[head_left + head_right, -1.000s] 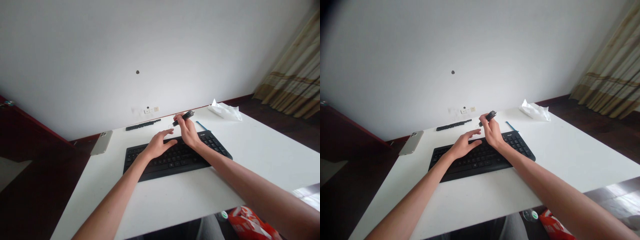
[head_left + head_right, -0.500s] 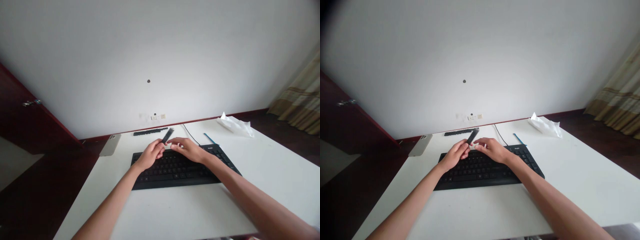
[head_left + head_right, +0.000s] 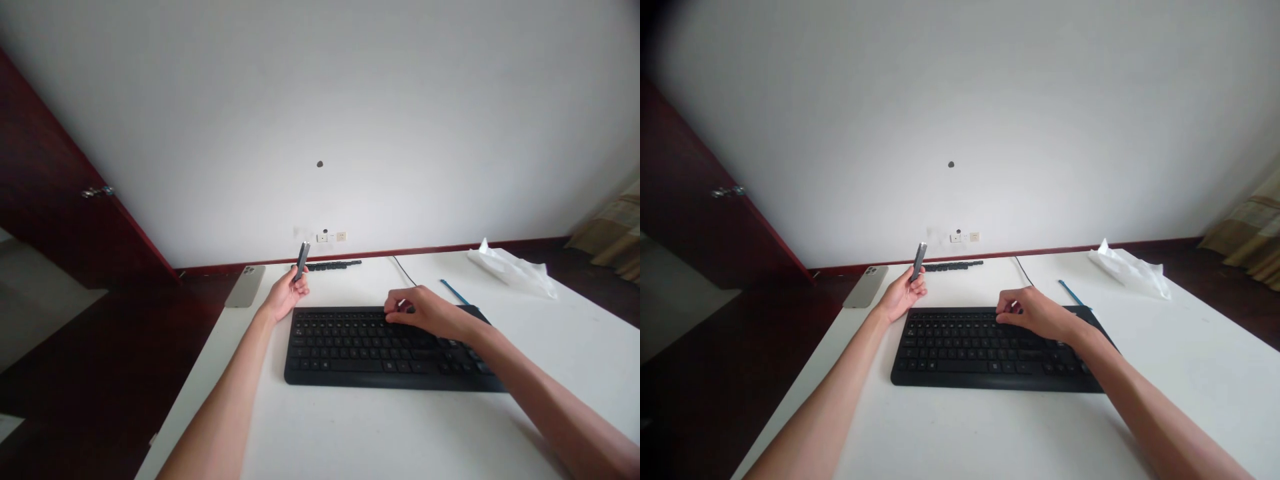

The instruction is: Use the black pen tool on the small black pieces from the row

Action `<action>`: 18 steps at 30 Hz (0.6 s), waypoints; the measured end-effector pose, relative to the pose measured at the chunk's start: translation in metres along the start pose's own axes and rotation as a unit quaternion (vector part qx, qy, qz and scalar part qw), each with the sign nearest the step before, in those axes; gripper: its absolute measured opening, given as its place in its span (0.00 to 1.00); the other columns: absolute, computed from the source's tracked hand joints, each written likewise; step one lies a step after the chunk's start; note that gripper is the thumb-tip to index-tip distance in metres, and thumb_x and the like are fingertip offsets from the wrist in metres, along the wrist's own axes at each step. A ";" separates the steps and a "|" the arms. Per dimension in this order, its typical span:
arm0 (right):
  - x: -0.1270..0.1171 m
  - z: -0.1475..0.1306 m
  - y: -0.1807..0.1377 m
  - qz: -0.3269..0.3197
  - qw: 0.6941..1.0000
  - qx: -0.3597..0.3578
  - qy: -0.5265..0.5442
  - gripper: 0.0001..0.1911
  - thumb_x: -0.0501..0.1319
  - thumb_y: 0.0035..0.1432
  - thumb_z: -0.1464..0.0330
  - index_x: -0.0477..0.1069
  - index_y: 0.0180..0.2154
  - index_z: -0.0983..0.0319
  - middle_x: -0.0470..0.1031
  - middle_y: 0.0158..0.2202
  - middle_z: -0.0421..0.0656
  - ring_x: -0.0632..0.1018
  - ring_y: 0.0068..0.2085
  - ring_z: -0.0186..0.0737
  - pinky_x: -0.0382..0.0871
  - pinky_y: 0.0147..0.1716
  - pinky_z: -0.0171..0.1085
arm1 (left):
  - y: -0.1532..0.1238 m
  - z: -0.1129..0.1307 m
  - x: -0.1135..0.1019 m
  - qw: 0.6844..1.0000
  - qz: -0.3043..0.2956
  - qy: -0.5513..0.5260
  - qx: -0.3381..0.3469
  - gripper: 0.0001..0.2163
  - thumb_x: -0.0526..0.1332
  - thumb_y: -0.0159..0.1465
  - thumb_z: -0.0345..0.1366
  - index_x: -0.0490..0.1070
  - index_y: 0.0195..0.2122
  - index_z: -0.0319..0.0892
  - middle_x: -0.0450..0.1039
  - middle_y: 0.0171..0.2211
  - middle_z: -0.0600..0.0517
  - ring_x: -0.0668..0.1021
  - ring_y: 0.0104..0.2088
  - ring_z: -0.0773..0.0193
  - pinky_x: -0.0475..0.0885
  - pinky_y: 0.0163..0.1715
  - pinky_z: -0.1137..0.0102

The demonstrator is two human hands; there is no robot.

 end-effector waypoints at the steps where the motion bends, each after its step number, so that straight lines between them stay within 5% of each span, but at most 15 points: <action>1: -0.002 0.002 0.001 0.019 1.000 0.007 0.015 0.12 0.65 0.61 0.56 0.78 0.35 0.58 0.82 0.36 0.41 0.80 0.37 0.43 0.71 0.39 0.39 | 0.000 -0.001 0.000 1.000 -0.003 -0.008 -0.001 0.15 0.66 0.67 0.45 0.74 0.43 0.36 0.54 0.23 0.59 0.60 0.23 0.70 0.65 0.30 0.72; 6: -0.011 0.028 0.005 0.115 0.975 0.045 0.185 0.15 0.69 0.58 0.55 0.79 0.40 0.60 0.82 0.39 0.45 0.81 0.42 0.45 0.74 0.47 0.42 | 0.003 -0.001 -0.002 1.000 -0.014 -0.022 -0.001 0.13 0.64 0.69 0.44 0.75 0.42 0.36 0.54 0.23 0.58 0.60 0.24 0.70 0.66 0.31 0.72; 9: -0.009 0.043 0.006 0.152 0.896 0.062 0.412 0.16 0.71 0.58 0.58 0.79 0.44 0.60 0.80 0.49 0.46 0.80 0.45 0.39 0.74 0.51 0.37 | 0.004 -0.002 -0.003 0.999 -0.021 -0.028 -0.006 0.13 0.63 0.69 0.44 0.75 0.42 0.37 0.54 0.23 0.58 0.60 0.24 0.70 0.66 0.31 0.72; 12: -0.002 0.047 0.007 0.165 0.800 0.068 0.573 0.16 0.72 0.59 0.63 0.79 0.48 0.60 0.79 0.45 0.44 0.78 0.40 0.30 0.75 0.46 0.28 | 0.005 -0.003 -0.004 0.999 -0.019 -0.037 -0.012 0.13 0.64 0.69 0.43 0.75 0.42 0.37 0.54 0.23 0.58 0.61 0.24 0.71 0.66 0.30 0.73; 18: 0.010 0.046 0.011 0.134 0.728 0.083 0.667 0.09 0.69 0.63 0.68 0.77 0.44 0.63 0.74 0.36 0.43 0.76 0.34 0.28 0.75 0.37 0.26 | 0.007 -0.003 -0.005 0.999 -0.014 -0.040 -0.008 0.12 0.64 0.69 0.43 0.75 0.41 0.37 0.55 0.23 0.58 0.61 0.24 0.70 0.67 0.31 0.72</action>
Point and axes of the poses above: each hand's wrist, its own y-axis towards the middle knuckle, its own x-axis out of the palm, z = x × y, the point moved 8 cm from there along y, towards the middle knuckle
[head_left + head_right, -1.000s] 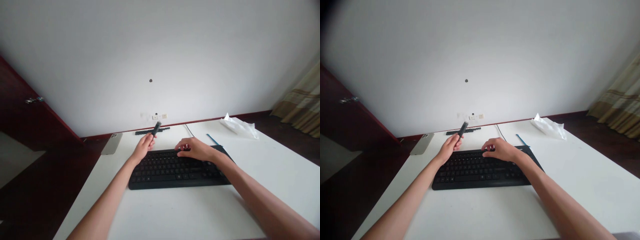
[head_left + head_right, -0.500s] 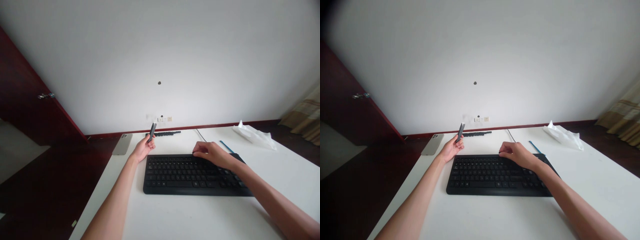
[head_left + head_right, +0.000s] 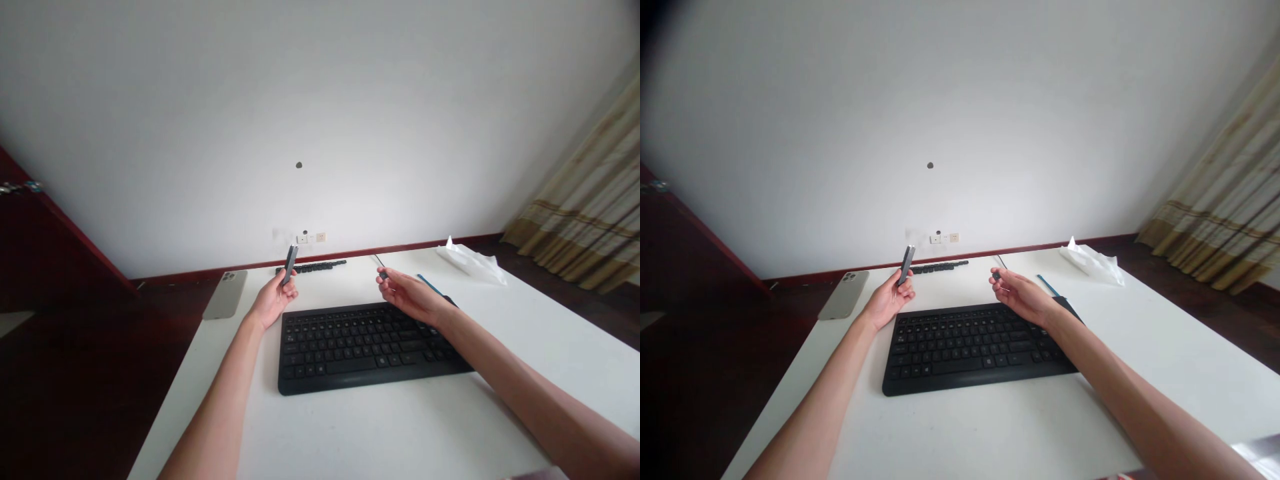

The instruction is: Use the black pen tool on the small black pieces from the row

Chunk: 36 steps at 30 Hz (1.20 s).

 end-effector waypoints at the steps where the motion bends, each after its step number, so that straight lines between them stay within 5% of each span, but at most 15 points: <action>1: -0.002 0.001 0.001 0.007 1.000 0.004 0.001 0.08 0.68 0.63 0.67 0.77 0.43 0.63 0.73 0.35 0.42 0.75 0.33 0.28 0.75 0.36 0.26 | 0.000 0.000 0.000 1.000 0.000 0.000 0.000 0.12 0.64 0.69 0.42 0.75 0.41 0.37 0.55 0.23 0.58 0.61 0.24 0.70 0.67 0.31 0.72; 10: 0.004 0.008 -0.002 -0.015 0.997 0.047 -0.067 0.18 0.69 0.61 0.55 0.71 0.32 0.63 0.58 0.23 0.34 0.61 0.24 0.27 0.62 0.23 0.27 | -0.001 0.000 0.001 1.000 0.001 -0.005 -0.005 0.12 0.64 0.68 0.43 0.74 0.41 0.36 0.55 0.22 0.59 0.61 0.23 0.71 0.66 0.30 0.73; 16: -0.003 -0.010 -0.007 0.037 0.974 -0.015 -0.225 0.21 0.69 0.59 0.52 0.77 0.42 0.63 0.73 0.35 0.44 0.73 0.35 0.35 0.73 0.38 0.34 | 0.000 -0.001 -0.001 1.000 0.006 -0.008 -0.006 0.13 0.66 0.67 0.44 0.74 0.41 0.37 0.56 0.22 0.59 0.63 0.23 0.71 0.67 0.30 0.73; 19: -0.005 -0.023 -0.008 0.045 0.916 -0.059 -0.393 0.24 0.68 0.59 0.52 0.78 0.49 0.62 0.78 0.43 0.47 0.77 0.44 0.43 0.73 0.49 0.41 | 0.000 -0.001 -0.002 1.000 0.003 -0.009 -0.006 0.13 0.66 0.67 0.44 0.74 0.41 0.37 0.56 0.22 0.59 0.63 0.23 0.71 0.67 0.30 0.73; 23: 0.000 -0.038 -0.005 0.063 0.770 -0.140 -0.620 0.18 0.61 0.62 0.55 0.81 0.44 0.60 0.81 0.45 0.47 0.79 0.46 0.48 0.70 0.52 0.44 | 0.001 -0.001 -0.002 1.000 0.002 -0.010 -0.006 0.13 0.66 0.67 0.44 0.74 0.40 0.37 0.55 0.22 0.59 0.62 0.23 0.71 0.67 0.30 0.73; 25: -0.001 -0.036 0.000 0.066 0.720 -0.131 -0.678 0.17 0.59 0.62 0.58 0.82 0.42 0.59 0.83 0.43 0.46 0.80 0.44 0.48 0.70 0.49 0.43 | 0.001 -0.002 -0.001 1.000 0.004 -0.010 -0.006 0.13 0.66 0.67 0.44 0.74 0.40 0.37 0.55 0.22 0.59 0.62 0.23 0.72 0.67 0.30 0.73; 29: -0.004 -0.023 0.019 0.035 0.698 -0.087 -0.710 0.16 0.59 0.62 0.60 0.80 0.46 0.59 0.83 0.38 0.44 0.81 0.40 0.46 0.71 0.43 0.40 | 0.001 -0.001 0.000 1.000 0.006 -0.008 -0.007 0.13 0.67 0.66 0.44 0.74 0.40 0.37 0.54 0.22 0.59 0.61 0.23 0.72 0.67 0.30 0.73; 36: 0.000 -0.017 0.051 0.012 0.673 -0.059 -0.738 0.11 0.63 0.58 0.61 0.82 0.37 0.58 0.84 0.38 0.43 0.81 0.41 0.46 0.71 0.46 0.41 | 0.002 -0.001 -0.003 1.000 0.003 -0.013 -0.008 0.13 0.67 0.66 0.43 0.75 0.40 0.36 0.55 0.22 0.59 0.62 0.23 0.72 0.67 0.30 0.73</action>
Point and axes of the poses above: each hand's wrist, its own y-axis towards the middle knuckle, its own x-axis out of the palm, z = x × y, the point moved 8 cm from there along y, towards the middle knuckle
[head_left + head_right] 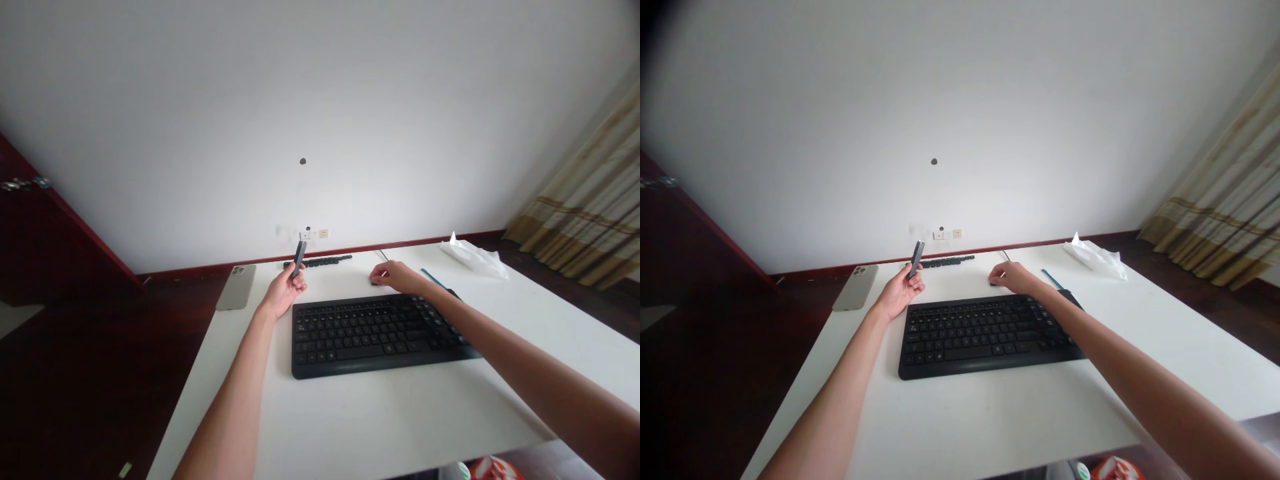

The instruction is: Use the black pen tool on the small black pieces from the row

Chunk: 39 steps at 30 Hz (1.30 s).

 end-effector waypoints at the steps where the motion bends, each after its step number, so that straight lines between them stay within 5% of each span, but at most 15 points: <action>1: -0.001 0.001 0.002 0.001 1.000 0.003 -0.002 0.11 0.63 0.58 0.61 0.82 0.36 0.58 0.85 0.38 0.43 0.81 0.41 0.46 0.71 0.47 0.41 | 0.000 0.000 0.000 1.000 -0.001 -0.001 0.000 0.13 0.67 0.66 0.43 0.75 0.40 0.36 0.56 0.22 0.59 0.62 0.23 0.72 0.67 0.30 0.73; 10: -0.018 0.004 0.002 0.040 0.999 0.009 -0.011 0.12 0.62 0.59 0.62 0.83 0.39 0.58 0.83 0.32 0.42 0.81 0.34 0.43 0.71 0.40 0.39 | 0.002 -0.001 -0.002 1.000 -0.003 -0.011 -0.008 0.13 0.67 0.66 0.43 0.75 0.40 0.37 0.57 0.22 0.59 0.63 0.23 0.71 0.67 0.30 0.73; 15: -0.030 -0.013 -0.013 0.055 0.997 -0.008 -0.046 0.08 0.64 0.56 0.65 0.83 0.35 0.58 0.83 0.34 0.43 0.81 0.38 0.46 0.71 0.40 0.39 | 0.002 -0.001 -0.002 1.000 -0.006 -0.007 -0.003 0.13 0.67 0.66 0.43 0.75 0.41 0.37 0.56 0.22 0.59 0.62 0.23 0.72 0.67 0.30 0.74; 22: -0.015 -0.027 -0.023 0.023 0.995 -0.027 -0.098 0.07 0.66 0.55 0.67 0.82 0.36 0.56 0.84 0.35 0.43 0.82 0.38 0.47 0.71 0.39 0.39 | 0.002 0.000 -0.001 1.000 -0.003 -0.010 -0.002 0.13 0.67 0.66 0.43 0.75 0.40 0.37 0.57 0.22 0.59 0.62 0.22 0.72 0.67 0.29 0.74; 39: 0.009 -0.063 0.053 0.046 0.987 -0.091 -0.121 0.13 0.61 0.59 0.76 0.82 0.42 0.62 0.85 0.41 0.46 0.83 0.42 0.46 0.75 0.45 0.38 | 0.002 -0.001 -0.002 1.000 0.003 -0.006 -0.005 0.14 0.68 0.65 0.44 0.75 0.40 0.37 0.57 0.22 0.59 0.63 0.23 0.72 0.67 0.30 0.73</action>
Point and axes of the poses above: each hand's wrist, its own y-axis towards the middle knuckle, its own x-axis out of the palm, z = x × y, the point moved 8 cm from there along y, towards the middle knuckle
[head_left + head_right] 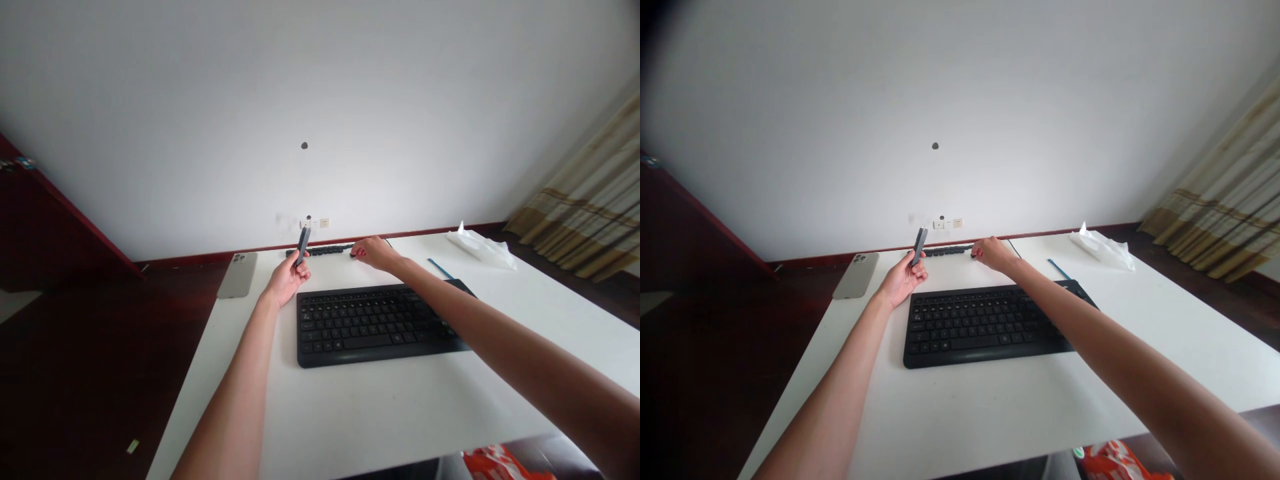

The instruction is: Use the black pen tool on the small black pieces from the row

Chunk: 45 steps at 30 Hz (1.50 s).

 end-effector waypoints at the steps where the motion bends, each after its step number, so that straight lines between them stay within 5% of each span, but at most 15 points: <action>1: 0.001 -0.001 0.003 -0.003 1.000 0.001 0.003 0.13 0.61 0.59 0.76 0.82 0.42 0.62 0.85 0.41 0.46 0.83 0.42 0.46 0.75 0.44 0.38 | 0.000 0.000 0.000 1.000 0.001 0.000 -0.001 0.14 0.68 0.65 0.44 0.75 0.40 0.37 0.57 0.22 0.59 0.63 0.23 0.72 0.67 0.30 0.73; 23: -0.004 -0.009 0.008 0.005 0.999 0.024 -0.032 0.19 0.63 0.59 0.72 0.80 0.52 0.59 0.85 0.40 0.43 0.83 0.38 0.43 0.75 0.41 0.38 | 0.000 0.001 0.001 1.000 -0.007 0.010 0.002 0.16 0.69 0.64 0.47 0.75 0.40 0.37 0.57 0.22 0.59 0.63 0.23 0.72 0.67 0.30 0.74; 29: -0.032 0.014 -0.044 0.077 0.997 -0.005 0.002 0.13 0.61 0.61 0.68 0.83 0.43 0.59 0.84 0.34 0.44 0.82 0.35 0.41 0.72 0.37 0.37 | 0.001 0.000 0.000 1.000 -0.011 0.002 0.003 0.15 0.68 0.65 0.45 0.75 0.40 0.37 0.57 0.22 0.59 0.63 0.23 0.72 0.67 0.30 0.74; 35: -0.060 0.067 -0.111 0.179 0.981 0.067 0.042 0.15 0.60 0.63 0.58 0.83 0.42 0.58 0.81 0.28 0.43 0.78 0.28 0.40 0.69 0.33 0.38 | 0.001 0.000 0.001 1.000 0.010 0.006 0.001 0.15 0.69 0.63 0.45 0.74 0.40 0.37 0.55 0.22 0.60 0.62 0.23 0.72 0.66 0.29 0.74; 40: -0.074 0.068 -0.123 0.198 0.968 0.088 0.127 0.23 0.60 0.64 0.49 0.83 0.41 0.60 0.71 0.20 0.39 0.68 0.22 0.36 0.59 0.26 0.38 | -0.006 0.017 0.032 0.983 0.048 0.155 0.086 0.19 0.70 0.61 0.49 0.74 0.41 0.38 0.58 0.23 0.59 0.63 0.23 0.72 0.61 0.27 0.75; 45: -0.058 0.009 -0.122 0.059 0.964 -0.047 0.255 0.31 0.63 0.62 0.48 0.74 0.58 0.60 0.77 0.29 0.41 0.73 0.29 0.39 0.67 0.32 0.38 | -0.028 -0.007 0.110 0.938 -0.021 0.322 0.123 0.17 0.61 0.69 0.51 0.73 0.43 0.40 0.58 0.23 0.58 0.64 0.25 0.70 0.61 0.29 0.73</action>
Point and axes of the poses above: each hand's wrist, its own y-axis towards the middle knuckle, its own x-axis out of the palm, z = x × y, the point moved 8 cm from there along y, towards the middle knuckle
